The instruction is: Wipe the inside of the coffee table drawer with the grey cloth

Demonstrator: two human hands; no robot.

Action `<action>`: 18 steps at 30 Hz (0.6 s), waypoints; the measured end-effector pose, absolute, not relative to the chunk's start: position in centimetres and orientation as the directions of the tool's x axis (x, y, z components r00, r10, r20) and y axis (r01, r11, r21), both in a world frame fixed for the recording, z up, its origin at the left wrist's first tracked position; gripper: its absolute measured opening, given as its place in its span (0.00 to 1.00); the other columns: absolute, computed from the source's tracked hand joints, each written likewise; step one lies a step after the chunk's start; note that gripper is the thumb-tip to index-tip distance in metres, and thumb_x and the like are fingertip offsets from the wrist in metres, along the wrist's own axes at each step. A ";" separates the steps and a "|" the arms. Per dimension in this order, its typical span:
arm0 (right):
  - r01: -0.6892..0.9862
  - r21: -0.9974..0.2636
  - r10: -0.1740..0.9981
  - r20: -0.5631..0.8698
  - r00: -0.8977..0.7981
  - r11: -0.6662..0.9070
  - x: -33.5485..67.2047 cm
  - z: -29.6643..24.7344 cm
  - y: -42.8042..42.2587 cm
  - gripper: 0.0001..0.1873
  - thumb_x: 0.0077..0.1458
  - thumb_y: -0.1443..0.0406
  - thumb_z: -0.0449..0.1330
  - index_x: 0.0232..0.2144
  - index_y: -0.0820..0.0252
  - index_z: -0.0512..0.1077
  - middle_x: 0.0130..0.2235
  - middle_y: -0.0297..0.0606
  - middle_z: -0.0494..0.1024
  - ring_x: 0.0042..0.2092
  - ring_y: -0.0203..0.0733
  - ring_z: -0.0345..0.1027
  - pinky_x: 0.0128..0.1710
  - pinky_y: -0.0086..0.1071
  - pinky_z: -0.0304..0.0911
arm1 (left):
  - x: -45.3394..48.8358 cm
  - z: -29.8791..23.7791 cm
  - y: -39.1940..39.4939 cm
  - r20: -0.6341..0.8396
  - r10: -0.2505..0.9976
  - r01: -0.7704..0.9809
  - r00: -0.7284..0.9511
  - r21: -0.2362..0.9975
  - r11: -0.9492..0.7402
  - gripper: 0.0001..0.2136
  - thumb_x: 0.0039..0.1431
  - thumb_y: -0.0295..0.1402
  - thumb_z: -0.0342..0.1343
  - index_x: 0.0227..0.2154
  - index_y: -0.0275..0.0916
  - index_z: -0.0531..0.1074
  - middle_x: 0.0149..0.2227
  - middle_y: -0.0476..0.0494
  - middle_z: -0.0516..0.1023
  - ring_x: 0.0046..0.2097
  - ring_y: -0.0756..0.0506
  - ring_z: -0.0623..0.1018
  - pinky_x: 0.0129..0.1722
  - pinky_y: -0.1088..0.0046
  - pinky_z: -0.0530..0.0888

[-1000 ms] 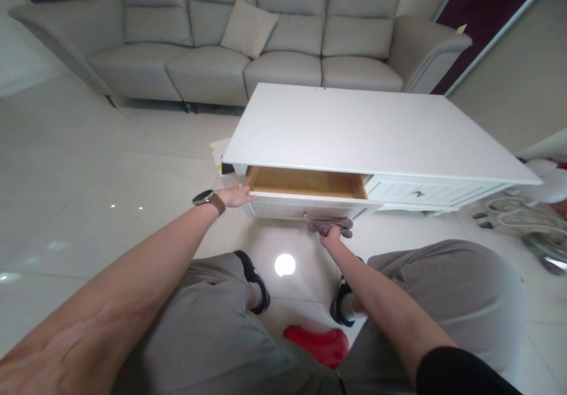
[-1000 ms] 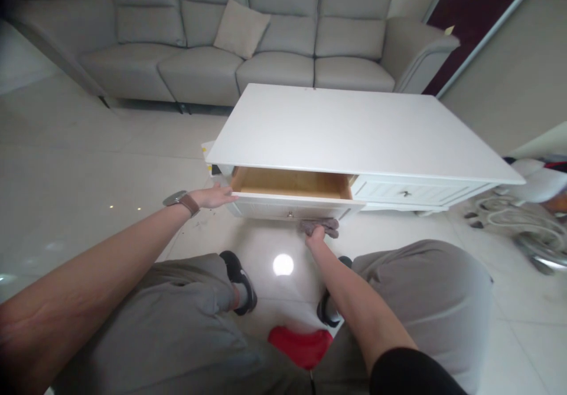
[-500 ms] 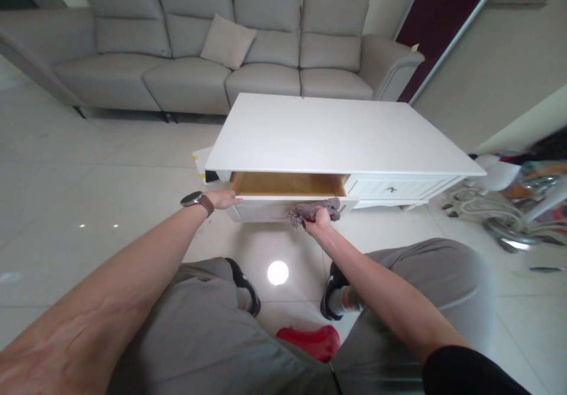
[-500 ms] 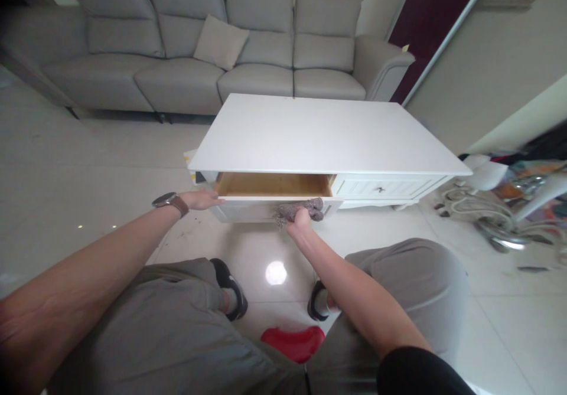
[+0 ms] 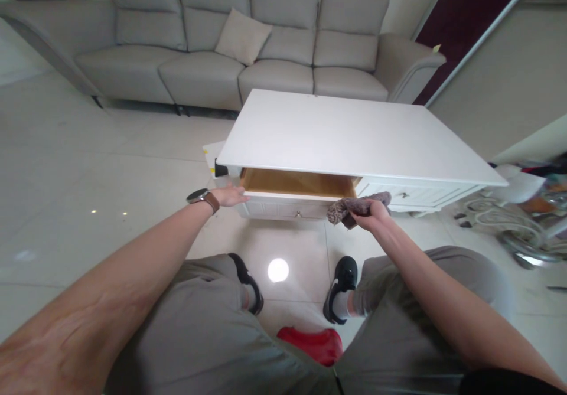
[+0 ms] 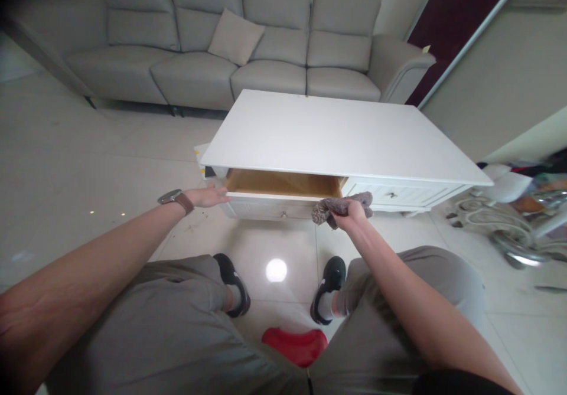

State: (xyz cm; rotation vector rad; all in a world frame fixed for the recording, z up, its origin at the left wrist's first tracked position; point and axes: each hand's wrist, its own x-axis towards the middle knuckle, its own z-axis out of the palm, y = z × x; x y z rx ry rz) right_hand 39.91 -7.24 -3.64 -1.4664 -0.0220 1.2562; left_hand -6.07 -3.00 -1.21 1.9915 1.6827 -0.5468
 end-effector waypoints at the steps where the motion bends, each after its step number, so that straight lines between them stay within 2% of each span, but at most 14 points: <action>1: -0.597 -0.720 0.648 -0.648 0.400 -0.353 39.8 -2.9 -7.1 0.14 0.50 0.74 0.53 0.39 0.58 0.69 0.42 0.45 0.77 0.44 0.48 0.74 0.34 0.41 0.77 | -6.1 -1.2 -3.0 -0.584 0.795 0.986 0.166 0.100 -0.133 0.39 0.67 0.58 0.37 0.72 0.37 0.58 0.73 0.30 0.62 0.76 0.31 0.53 0.69 0.53 0.61; 3: -0.562 -0.773 0.736 -0.558 0.383 -0.294 39.3 -1.4 -6.7 0.13 0.50 0.73 0.53 0.38 0.58 0.70 0.42 0.44 0.77 0.43 0.46 0.75 0.37 0.42 0.77 | -6.1 -1.2 -3.0 -0.591 0.789 0.985 0.170 0.106 -0.133 0.38 0.68 0.56 0.37 0.72 0.35 0.57 0.74 0.31 0.59 0.76 0.32 0.51 0.70 0.54 0.59; 5: -0.445 -0.883 0.814 -0.365 0.453 -0.149 38.8 0.1 -6.0 0.10 0.49 0.72 0.55 0.36 0.58 0.69 0.40 0.40 0.77 0.42 0.44 0.74 0.41 0.42 0.76 | -6.2 -1.4 -2.9 -0.590 0.787 0.984 0.180 0.114 -0.139 0.39 0.69 0.55 0.37 0.72 0.33 0.57 0.74 0.31 0.59 0.77 0.32 0.49 0.71 0.54 0.57; 7: -0.219 -0.976 0.837 -0.120 0.534 0.000 38.2 1.3 -5.3 0.10 0.48 0.71 0.58 0.35 0.58 0.69 0.37 0.37 0.77 0.41 0.44 0.73 0.46 0.42 0.74 | -6.3 -1.6 -2.7 -0.579 0.793 0.982 0.189 0.118 -0.148 0.40 0.68 0.57 0.36 0.71 0.33 0.59 0.73 0.32 0.60 0.76 0.31 0.51 0.71 0.54 0.57; 9: 0.084 -0.994 0.864 0.106 0.492 0.075 37.6 1.9 -4.9 0.11 0.46 0.71 0.61 0.36 0.59 0.71 0.36 0.35 0.77 0.42 0.45 0.72 0.51 0.45 0.72 | -6.3 -1.8 -2.6 -0.571 0.799 0.982 0.190 0.111 -0.154 0.41 0.67 0.60 0.35 0.71 0.35 0.61 0.73 0.33 0.62 0.75 0.31 0.54 0.70 0.55 0.59; 11: 0.340 -0.935 0.924 0.215 0.315 0.102 36.7 1.6 -5.3 0.16 0.44 0.72 0.64 0.39 0.59 0.75 0.36 0.37 0.79 0.46 0.50 0.72 0.57 0.50 0.67 | -6.4 -1.9 -2.5 -0.568 0.801 0.982 0.189 0.108 -0.155 0.42 0.66 0.63 0.33 0.70 0.37 0.61 0.72 0.33 0.63 0.75 0.32 0.56 0.69 0.55 0.60; 14: 0.538 -0.824 0.979 0.205 -0.006 0.176 34.1 -0.9 -7.2 0.29 0.39 0.77 0.65 0.47 0.57 0.79 0.47 0.43 0.83 0.57 0.58 0.70 0.66 0.57 0.57 | -6.4 -1.7 -2.6 -0.561 0.806 0.982 0.187 0.114 -0.148 0.42 0.65 0.64 0.33 0.70 0.39 0.62 0.71 0.33 0.66 0.74 0.33 0.57 0.68 0.55 0.62; 16: 0.641 -0.704 0.952 0.209 -0.224 0.305 31.7 -3.3 -8.7 0.36 0.39 0.80 0.64 0.52 0.54 0.79 0.60 0.45 0.78 0.67 0.63 0.62 0.70 0.62 0.47 | -6.4 -1.5 -2.7 -0.563 0.805 0.982 0.190 0.126 -0.143 0.42 0.65 0.65 0.34 0.70 0.40 0.63 0.70 0.33 0.67 0.74 0.32 0.56 0.68 0.53 0.62; 18: 0.688 -0.566 0.889 0.249 -0.384 0.455 29.2 -5.6 -9.9 0.40 0.41 0.80 0.64 0.57 0.52 0.77 0.70 0.46 0.67 0.74 0.66 0.47 0.72 0.67 0.34 | -6.4 -1.5 -2.7 -0.564 0.804 0.982 0.188 0.135 -0.134 0.42 0.65 0.64 0.34 0.70 0.39 0.62 0.71 0.34 0.65 0.75 0.30 0.53 0.69 0.51 0.59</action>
